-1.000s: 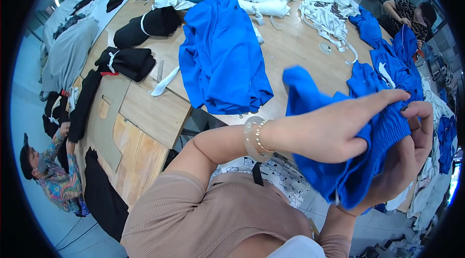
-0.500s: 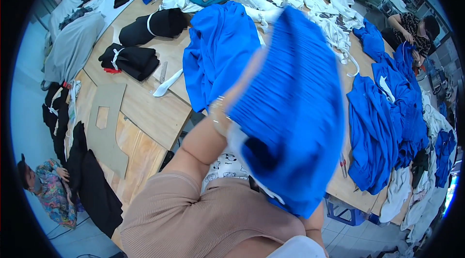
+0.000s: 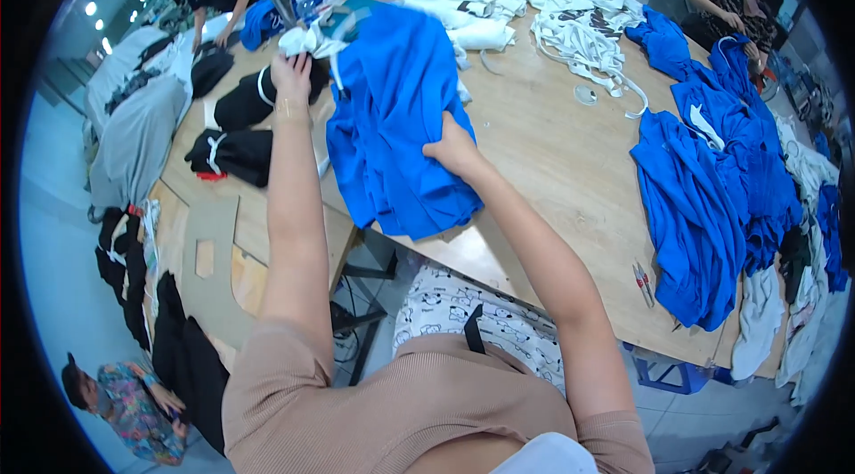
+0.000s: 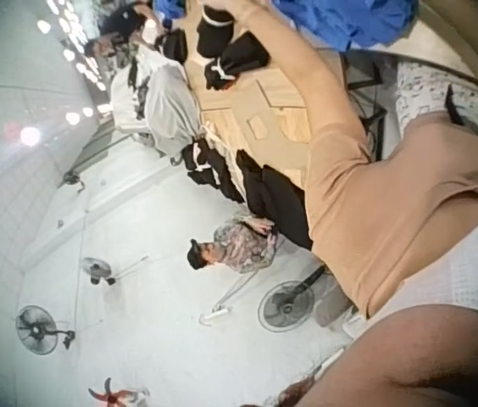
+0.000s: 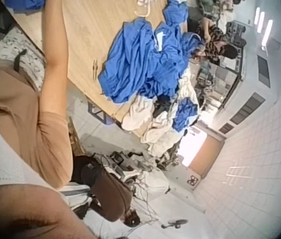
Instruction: Inspecting and organizing blue athletic shorts on a large factory work table.
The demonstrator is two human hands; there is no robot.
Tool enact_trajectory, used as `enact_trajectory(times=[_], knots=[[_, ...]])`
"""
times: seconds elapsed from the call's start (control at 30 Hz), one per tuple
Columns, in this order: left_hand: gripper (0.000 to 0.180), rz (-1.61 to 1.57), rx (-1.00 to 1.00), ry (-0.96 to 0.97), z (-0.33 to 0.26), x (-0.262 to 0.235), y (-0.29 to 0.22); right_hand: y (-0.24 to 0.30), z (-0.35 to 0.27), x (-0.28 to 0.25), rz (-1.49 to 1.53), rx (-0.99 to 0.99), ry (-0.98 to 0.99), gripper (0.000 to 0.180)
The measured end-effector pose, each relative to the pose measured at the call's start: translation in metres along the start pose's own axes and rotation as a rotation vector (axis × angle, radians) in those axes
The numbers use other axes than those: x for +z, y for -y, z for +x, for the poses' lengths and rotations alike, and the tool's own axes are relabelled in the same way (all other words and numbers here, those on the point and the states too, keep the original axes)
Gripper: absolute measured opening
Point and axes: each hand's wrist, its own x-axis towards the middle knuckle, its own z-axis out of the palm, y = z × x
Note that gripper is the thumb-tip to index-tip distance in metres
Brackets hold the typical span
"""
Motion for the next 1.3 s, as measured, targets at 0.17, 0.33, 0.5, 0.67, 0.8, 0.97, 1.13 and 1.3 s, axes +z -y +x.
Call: enact_trajectory(times=[0.17, 0.33, 0.5, 0.67, 0.8, 0.97, 1.13, 1.3], knots=[[0.033, 0.864, 0.422, 0.225, -0.062, -0.010, 0.079, -0.036, 0.015, 0.019, -0.191, -0.057, 0.009, 0.065], [0.038, 1.293, 1.070, 0.465, -0.106, 0.057, 0.116, -0.039, 0.010, 0.026, -0.195, -0.055, 0.039, 0.062], [0.032, 1.930, 0.846, 1.111, -0.107, 0.107, 0.135, -0.029, 0.000, 0.028, -0.369, -0.095, 0.048, 0.044], [0.044, 2.014, 0.515, 0.313, -0.064, 0.070, 0.143, -0.035, 0.001, 0.006, -0.350, -0.184, 0.180, 0.048], [0.040, 1.875, 0.546, 0.220, -0.055, 0.039, 0.170, -0.058, 0.054, -0.033, 0.046, 0.004, -0.099, 0.035], [0.038, 1.882, 0.639, 0.155, -0.057, 0.037, 0.183, -0.077, 0.150, -0.045, -0.354, -0.036, -0.308, 0.020], [0.036, 1.887, 0.632, 0.145, -0.056, 0.042, 0.182, -0.086, 0.208, -0.016, -0.815, -0.167, -0.125, 0.026], [0.037, 1.895, 0.632, 0.129, -0.058, 0.044, 0.177, -0.094, 0.229, 0.000, -0.718, -0.055, -0.184, 0.029]])
